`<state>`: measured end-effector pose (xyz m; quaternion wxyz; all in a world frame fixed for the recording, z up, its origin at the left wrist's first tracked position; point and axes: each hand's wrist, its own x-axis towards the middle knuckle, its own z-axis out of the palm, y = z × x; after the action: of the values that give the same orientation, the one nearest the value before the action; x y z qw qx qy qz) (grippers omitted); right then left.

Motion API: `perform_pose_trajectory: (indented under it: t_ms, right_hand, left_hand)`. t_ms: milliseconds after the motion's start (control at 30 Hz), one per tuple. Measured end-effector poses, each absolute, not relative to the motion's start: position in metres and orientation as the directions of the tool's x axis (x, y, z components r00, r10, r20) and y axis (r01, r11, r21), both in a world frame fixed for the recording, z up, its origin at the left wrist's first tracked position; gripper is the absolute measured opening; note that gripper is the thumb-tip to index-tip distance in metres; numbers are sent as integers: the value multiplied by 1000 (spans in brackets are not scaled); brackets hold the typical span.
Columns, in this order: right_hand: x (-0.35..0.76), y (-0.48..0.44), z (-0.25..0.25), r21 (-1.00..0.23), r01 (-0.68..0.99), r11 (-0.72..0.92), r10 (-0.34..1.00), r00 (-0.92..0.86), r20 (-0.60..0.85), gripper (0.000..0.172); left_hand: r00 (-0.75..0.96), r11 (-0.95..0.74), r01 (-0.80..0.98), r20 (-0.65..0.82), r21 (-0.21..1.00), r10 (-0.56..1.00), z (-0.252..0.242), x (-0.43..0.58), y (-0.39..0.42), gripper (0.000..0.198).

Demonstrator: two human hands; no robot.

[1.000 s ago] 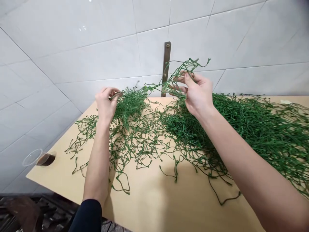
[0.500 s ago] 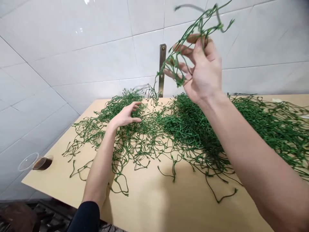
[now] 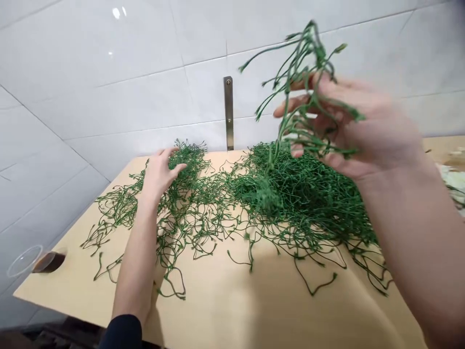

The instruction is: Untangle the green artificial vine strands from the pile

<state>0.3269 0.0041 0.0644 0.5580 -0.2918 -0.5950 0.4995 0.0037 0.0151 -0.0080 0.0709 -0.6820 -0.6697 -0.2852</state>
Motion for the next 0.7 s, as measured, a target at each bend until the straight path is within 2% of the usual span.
perform_pose_trajectory:
  t_ms: [100,200,267,333,433,533,600,700]
  right_hand:
    - [328,-16,60,-931,-252,266,882,-325,340,16]
    - [328,-31,47,-954,-233,190,852,-443,278,18]
    - [328,-36,30,-980,-132,152,829,-523,199,19]
    - [329,-38,11,-988,34,151,794,-599,101,24]
    - [335,-35,-11,-929,283,237,734,-679,-19,25]
    - [342,-32,-17,-791,471,390,711,-700,-66,23]
    - [347,-31,-15,-711,537,454,694,-713,-96,24]
    - [356,-34,-13,-673,551,493,663,-739,-120,25]
  left_hand:
    - [-9,-276,862,558,425,829,11,27,-6,37]
    - [233,-498,494,444,712,865,13,56,-28,42]
    - [371,-489,177,402,854,837,1,77,-40,52]
    - [353,-334,-20,319,942,880,-18,99,-49,52]
    - [166,-74,-159,100,984,981,-51,129,-57,37]
    - [52,63,-376,-47,924,998,-75,150,-61,36]
    - [32,112,-456,-109,883,994,-82,158,-62,42]
    - [54,152,-486,-144,861,988,-87,163,-66,47]
